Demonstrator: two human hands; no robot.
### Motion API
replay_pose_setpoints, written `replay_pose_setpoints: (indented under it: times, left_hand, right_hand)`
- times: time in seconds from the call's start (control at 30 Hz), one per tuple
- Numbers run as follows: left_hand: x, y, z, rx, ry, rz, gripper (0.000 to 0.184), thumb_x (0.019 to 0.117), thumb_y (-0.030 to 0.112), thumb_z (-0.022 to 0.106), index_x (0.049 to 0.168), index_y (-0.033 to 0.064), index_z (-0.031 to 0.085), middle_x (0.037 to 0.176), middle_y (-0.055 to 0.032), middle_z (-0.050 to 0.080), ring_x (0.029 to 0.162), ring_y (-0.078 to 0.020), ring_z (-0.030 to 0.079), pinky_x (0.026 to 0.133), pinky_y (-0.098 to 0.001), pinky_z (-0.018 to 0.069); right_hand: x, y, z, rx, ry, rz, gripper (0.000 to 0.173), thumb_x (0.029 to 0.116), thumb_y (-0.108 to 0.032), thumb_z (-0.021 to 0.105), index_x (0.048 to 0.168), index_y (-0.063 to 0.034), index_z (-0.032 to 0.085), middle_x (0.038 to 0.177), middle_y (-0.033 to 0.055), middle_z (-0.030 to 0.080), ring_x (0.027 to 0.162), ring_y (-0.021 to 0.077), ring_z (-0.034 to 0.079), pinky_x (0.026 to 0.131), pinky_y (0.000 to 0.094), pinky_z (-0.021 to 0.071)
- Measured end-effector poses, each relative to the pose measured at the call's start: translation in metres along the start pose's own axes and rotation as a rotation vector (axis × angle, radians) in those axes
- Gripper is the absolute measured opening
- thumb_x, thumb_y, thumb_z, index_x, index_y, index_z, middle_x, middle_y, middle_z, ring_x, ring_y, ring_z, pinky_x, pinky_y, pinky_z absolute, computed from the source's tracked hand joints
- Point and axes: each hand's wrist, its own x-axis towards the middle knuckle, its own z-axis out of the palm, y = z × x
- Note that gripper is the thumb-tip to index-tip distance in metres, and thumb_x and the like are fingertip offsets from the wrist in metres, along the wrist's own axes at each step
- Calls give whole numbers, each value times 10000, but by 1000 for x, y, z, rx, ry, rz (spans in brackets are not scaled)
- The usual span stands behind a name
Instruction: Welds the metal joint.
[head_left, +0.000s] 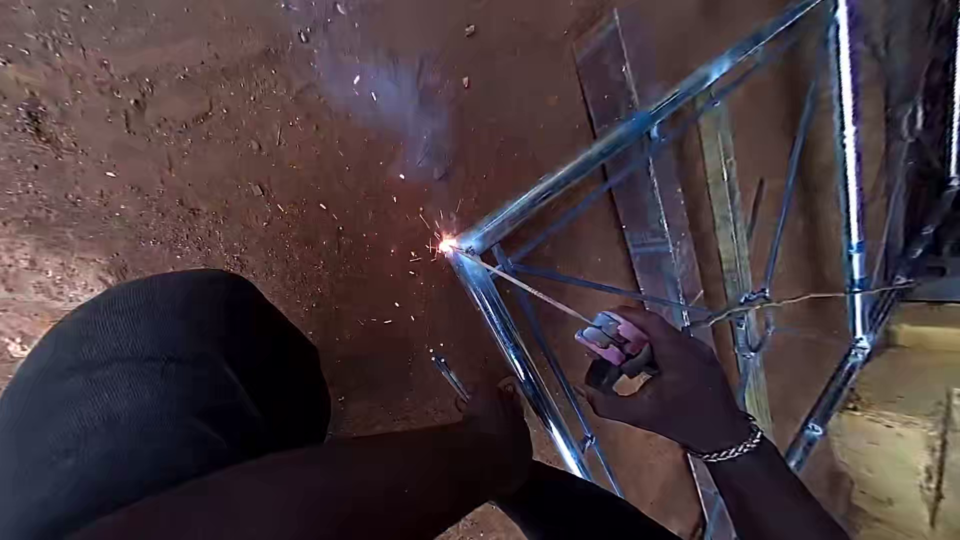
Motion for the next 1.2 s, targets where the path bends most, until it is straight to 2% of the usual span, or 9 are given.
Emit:
replay_pose_setpoints:
  times: [0.13, 0.4, 0.63, 0.7, 0.93, 1.07, 1.1, 1.13, 1.2]
  left_hand:
    - [-1, 2, 1, 6, 13, -20, 230, 1006, 78, 557, 1104, -107, 652, 1124, -286, 651, 1051, -459, 644, 812, -616, 538]
    - [-2, 2, -1, 71, -18, -33, 201, 1012, 42, 514, 1080, -96, 643, 1092, -262, 649, 1014, -411, 648, 778, -557, 527]
    - [3, 2, 7, -23, 28, -21, 281, 1043, 104, 505, 1168, -118, 624, 1185, -298, 635, 1109, -446, 635, 879, -604, 512]
    - [3, 1, 3, 19, 3, -7, 249, 1008, 121, 562, 1080, -95, 663, 1117, -269, 660, 1056, -437, 646, 813, -607, 533]
    - [8, 5, 3, 97, -52, -64, 214, 1004, 91, 548, 1099, -77, 640, 1106, -245, 641, 1000, -394, 650, 765, -545, 533]
    - [0, -17, 27, -34, 338, 155, 264, 983, 93, 533, 1103, -98, 669, 1060, -319, 667, 945, -490, 665, 729, -639, 526]
    - [-17, -15, 18, -40, 336, 165, 316, 1010, 103, 501, 1193, -104, 655, 1142, -338, 664, 1016, -509, 660, 788, -657, 524]
    - [-46, 0, -12, -19, 103, 54, 369, 1082, 106, 424, 1365, -87, 560, 1365, -319, 576, 1253, -488, 573, 997, -640, 470]
    - [-62, 16, -36, 2, -99, -72, 379, 1102, 84, 390, 1421, -77, 514, 1481, -279, 509, 1383, -435, 490, 1103, -590, 404]
  right_hand:
    - [-1, -1, 1, 0, -42, 58, 882, 588, -592, 796, 1247, -27, 632, 1012, 102, 712, 854, 206, 700, 704, 458, 592]
    - [0, -4, 1, -30, -35, 49, 898, 606, -616, 766, 1266, -23, 624, 1047, 132, 710, 880, 246, 702, 715, 487, 581]
    - [-2, -2, 0, -14, -40, 72, 822, 595, -574, 774, 1231, -73, 629, 1006, 70, 696, 864, 183, 684, 705, 434, 578]
    - [-3, -1, 0, 14, -21, 67, 871, 581, -570, 788, 1246, -33, 623, 992, 92, 706, 849, 173, 687, 696, 420, 580]
    - [-2, -2, 0, 7, -8, 53, 858, 598, -573, 785, 1252, -41, 623, 1004, 79, 706, 857, 153, 685, 706, 393, 583]
    - [-1, -4, 0, -15, -32, 88, 869, 594, -586, 773, 1260, -46, 627, 1007, 83, 711, 835, 179, 691, 677, 433, 581]
    - [-1, -4, 0, -15, -35, 87, 878, 595, -593, 773, 1264, -43, 626, 1011, 86, 711, 845, 182, 693, 685, 435, 580]
    - [-1, -4, 0, -22, -27, 72, 879, 597, -595, 768, 1258, -33, 625, 996, 93, 709, 834, 186, 691, 678, 432, 578]
    - [-1, -3, 1, -41, -8, 22, 880, 624, -598, 755, 1260, -5, 621, 997, 125, 711, 847, 221, 697, 694, 450, 579]
